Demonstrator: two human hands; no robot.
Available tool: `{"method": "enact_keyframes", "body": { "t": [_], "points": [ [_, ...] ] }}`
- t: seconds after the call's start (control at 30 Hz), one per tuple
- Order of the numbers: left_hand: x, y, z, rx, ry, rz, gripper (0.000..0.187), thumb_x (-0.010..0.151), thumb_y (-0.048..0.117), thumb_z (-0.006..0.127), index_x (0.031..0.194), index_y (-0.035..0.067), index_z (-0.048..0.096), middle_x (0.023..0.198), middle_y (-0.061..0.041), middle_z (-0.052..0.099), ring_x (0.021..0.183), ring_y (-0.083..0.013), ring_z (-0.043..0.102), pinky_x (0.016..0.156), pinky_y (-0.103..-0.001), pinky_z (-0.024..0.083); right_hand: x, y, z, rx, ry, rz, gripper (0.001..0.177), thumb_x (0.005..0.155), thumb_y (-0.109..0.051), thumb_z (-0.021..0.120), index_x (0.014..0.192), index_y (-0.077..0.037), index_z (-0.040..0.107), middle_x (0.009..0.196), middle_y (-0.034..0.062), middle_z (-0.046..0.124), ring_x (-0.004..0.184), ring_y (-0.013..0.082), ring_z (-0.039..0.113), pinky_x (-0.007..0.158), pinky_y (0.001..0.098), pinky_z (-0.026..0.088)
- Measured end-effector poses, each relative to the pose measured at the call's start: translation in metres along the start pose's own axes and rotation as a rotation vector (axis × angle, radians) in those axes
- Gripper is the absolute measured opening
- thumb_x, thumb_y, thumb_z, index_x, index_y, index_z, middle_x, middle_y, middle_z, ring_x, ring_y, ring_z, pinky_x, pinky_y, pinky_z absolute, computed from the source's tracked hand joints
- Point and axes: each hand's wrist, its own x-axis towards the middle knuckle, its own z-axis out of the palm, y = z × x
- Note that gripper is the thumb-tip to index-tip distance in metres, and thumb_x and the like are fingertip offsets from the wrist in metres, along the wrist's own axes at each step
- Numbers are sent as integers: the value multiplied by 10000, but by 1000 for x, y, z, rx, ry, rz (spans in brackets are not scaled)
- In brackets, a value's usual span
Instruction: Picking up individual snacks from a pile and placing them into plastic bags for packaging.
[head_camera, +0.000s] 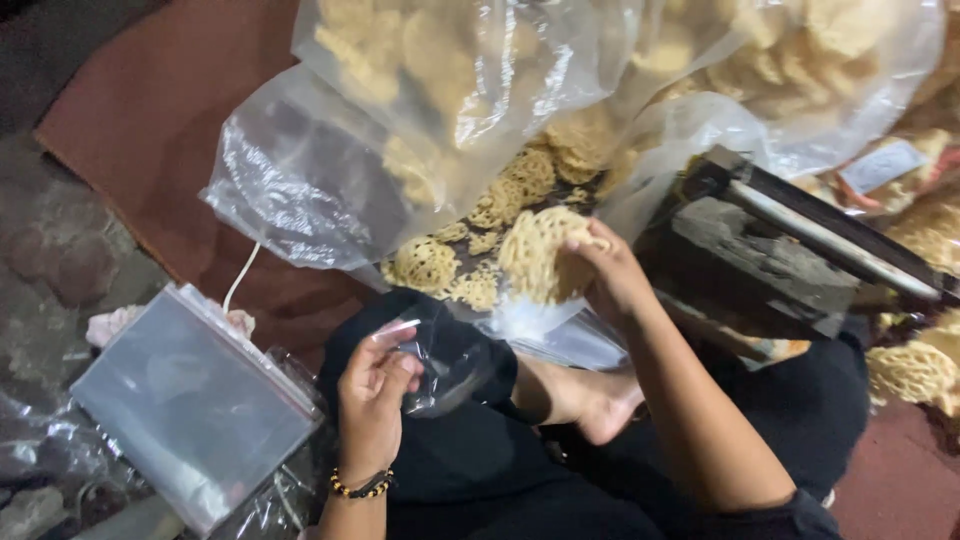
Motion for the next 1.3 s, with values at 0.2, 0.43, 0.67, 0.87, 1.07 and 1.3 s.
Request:
{"method": "enact_keyframes", "body": {
  "t": [0.2, 0.43, 0.67, 0.87, 1.07, 1.3],
  "points": [
    [-5, -7, 35, -210, -237, -143, 508, 760, -137, 398, 1229, -73, 582, 1156, -278, 684, 515, -87, 408, 430, -198, 313, -92, -23, -3, -80, -218, -89, 223, 903, -25, 680, 1117, -30, 619, 964, 69, 664, 840, 140, 614, 752, 259, 497],
    [-27, 7, 103, 236, -383, 236, 217, 858, -153, 481, 901, -52, 669, 1162, -138, 723, 659, -140, 658, 585, -227, 609, -176, -74, 11, -481, -253, -451, 226, 868, -12, 719, 1094, -17, 719, 1103, 97, 731, 929, 184, 694, 846, 302, 562],
    [-39, 19, 131, 728, -441, 579, 195, 816, -9, 629, 991, 51, 690, 1057, -63, 739, 812, -181, 672, 719, -286, 543, -219, -98, 20, -675, -277, -724, 222, 903, 21, 624, 1116, -12, 571, 1078, 125, 681, 861, 205, 664, 747, 301, 564],
    [-61, 41, 149, 818, -488, 618, 469, 748, -83, 662, 1203, 27, 630, 1149, -104, 741, 921, -210, 749, 786, -297, 603, -218, -101, 29, -1195, -243, -986, 312, 766, -46, 721, 1072, -59, 658, 1054, 89, 656, 832, 263, 623, 742, 361, 511],
    [-63, 41, 138, 1051, -639, 600, 836, 691, -10, 752, 1455, 131, 444, 1196, -90, 725, 677, -185, 719, 589, -324, 569, -221, -114, 29, -967, -303, -701, 247, 861, -33, 715, 1097, -34, 644, 967, 81, 717, 796, 218, 683, 708, 323, 552],
    [-41, 37, 123, 729, -787, 269, 250, 858, 199, 678, 1057, 70, 759, 704, -31, 774, 512, -127, 558, 507, -273, 454, -207, -106, 25, -927, -413, -708, 303, 876, -13, 648, 1173, 16, 592, 1115, 136, 690, 949, 278, 679, 841, 394, 556]
  ]
}}
